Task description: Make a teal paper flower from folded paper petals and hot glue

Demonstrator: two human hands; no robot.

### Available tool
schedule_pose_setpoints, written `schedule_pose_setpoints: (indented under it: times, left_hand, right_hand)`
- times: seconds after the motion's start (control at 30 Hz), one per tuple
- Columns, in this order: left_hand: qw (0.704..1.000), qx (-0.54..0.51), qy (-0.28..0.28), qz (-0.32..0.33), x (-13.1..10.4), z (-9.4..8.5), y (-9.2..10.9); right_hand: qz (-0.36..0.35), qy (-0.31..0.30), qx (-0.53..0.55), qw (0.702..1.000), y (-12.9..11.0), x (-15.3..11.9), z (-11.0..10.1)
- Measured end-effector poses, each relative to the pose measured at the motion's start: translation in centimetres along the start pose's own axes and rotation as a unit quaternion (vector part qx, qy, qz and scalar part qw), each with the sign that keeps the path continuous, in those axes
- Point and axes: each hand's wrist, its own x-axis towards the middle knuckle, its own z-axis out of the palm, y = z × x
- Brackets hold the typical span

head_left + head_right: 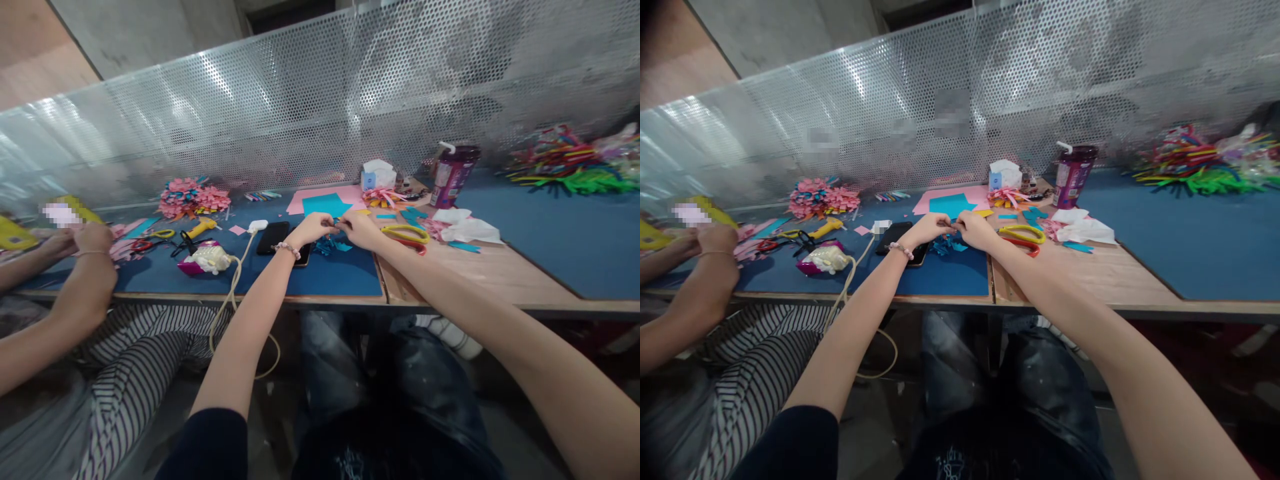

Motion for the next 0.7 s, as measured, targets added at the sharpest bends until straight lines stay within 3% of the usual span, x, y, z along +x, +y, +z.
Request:
schedule_pose_setpoints:
  times: [0.7]
  left_hand:
    - [1.000, 0.016, 0.000, 0.011, -0.21, -0.18, 0.22]
  right_hand:
    - [-0.027, -0.022, -0.049, 0.998, -0.26, 0.07, 0.06]
